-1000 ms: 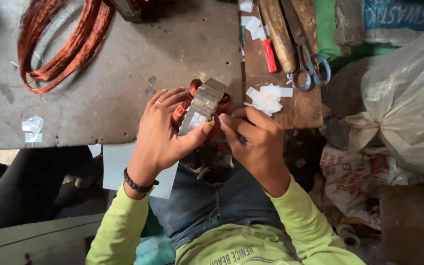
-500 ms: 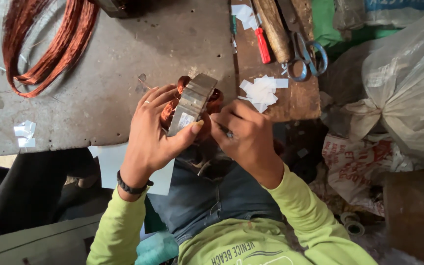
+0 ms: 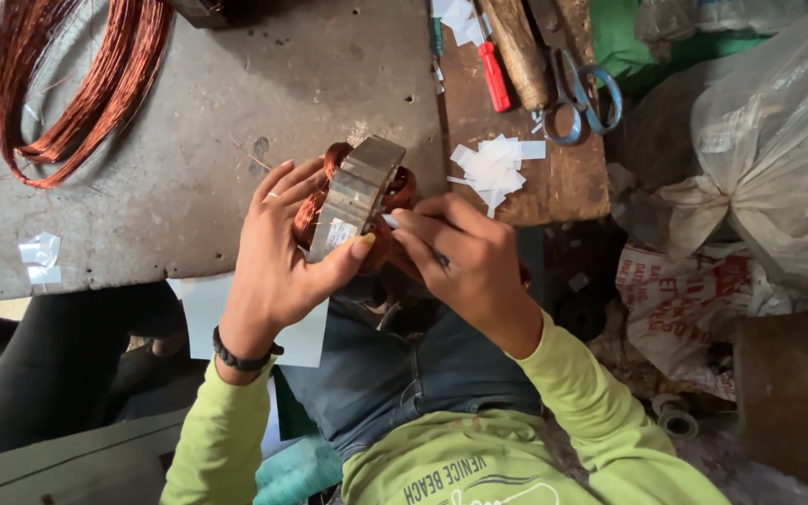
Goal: Insulating motor stator slots with paper and winding copper coils.
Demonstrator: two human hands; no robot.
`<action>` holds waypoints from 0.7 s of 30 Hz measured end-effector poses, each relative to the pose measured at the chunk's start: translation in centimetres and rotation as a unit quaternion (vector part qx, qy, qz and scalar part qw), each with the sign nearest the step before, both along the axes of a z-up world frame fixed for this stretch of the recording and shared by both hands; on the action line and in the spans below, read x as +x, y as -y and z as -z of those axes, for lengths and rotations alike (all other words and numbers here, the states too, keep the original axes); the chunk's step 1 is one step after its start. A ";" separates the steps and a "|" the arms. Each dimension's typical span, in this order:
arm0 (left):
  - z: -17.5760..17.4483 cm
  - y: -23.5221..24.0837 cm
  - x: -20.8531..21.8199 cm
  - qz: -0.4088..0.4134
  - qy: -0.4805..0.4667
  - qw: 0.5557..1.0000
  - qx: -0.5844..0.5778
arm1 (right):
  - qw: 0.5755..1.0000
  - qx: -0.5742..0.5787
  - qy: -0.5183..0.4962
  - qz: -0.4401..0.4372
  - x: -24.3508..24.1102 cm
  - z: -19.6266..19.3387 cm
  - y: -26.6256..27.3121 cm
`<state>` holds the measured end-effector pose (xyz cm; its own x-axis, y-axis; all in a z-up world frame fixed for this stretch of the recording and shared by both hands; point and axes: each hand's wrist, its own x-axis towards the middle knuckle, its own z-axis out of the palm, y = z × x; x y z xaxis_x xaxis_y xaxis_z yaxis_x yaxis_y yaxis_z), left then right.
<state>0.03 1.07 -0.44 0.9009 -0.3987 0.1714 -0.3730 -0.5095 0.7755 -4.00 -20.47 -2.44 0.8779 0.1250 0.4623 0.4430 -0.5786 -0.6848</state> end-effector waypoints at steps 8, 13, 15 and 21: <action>0.2 -0.1 -0.3 -0.004 -0.003 1.000 -0.019 | 0.999 -0.004 0.035 -0.015 0.5 0.5 -0.1; 0.3 -0.6 -0.4 0.022 0.015 1.000 -0.001 | 0.999 -0.018 0.041 -0.013 -0.1 0.7 0.6; 0.2 -0.5 -0.4 0.028 0.017 0.999 -0.004 | 0.999 -0.020 0.040 -0.008 0.3 1.0 0.2; 0.3 -0.6 -0.2 0.029 0.006 1.000 -0.008 | 0.999 0.029 0.015 -0.034 1.1 0.4 0.2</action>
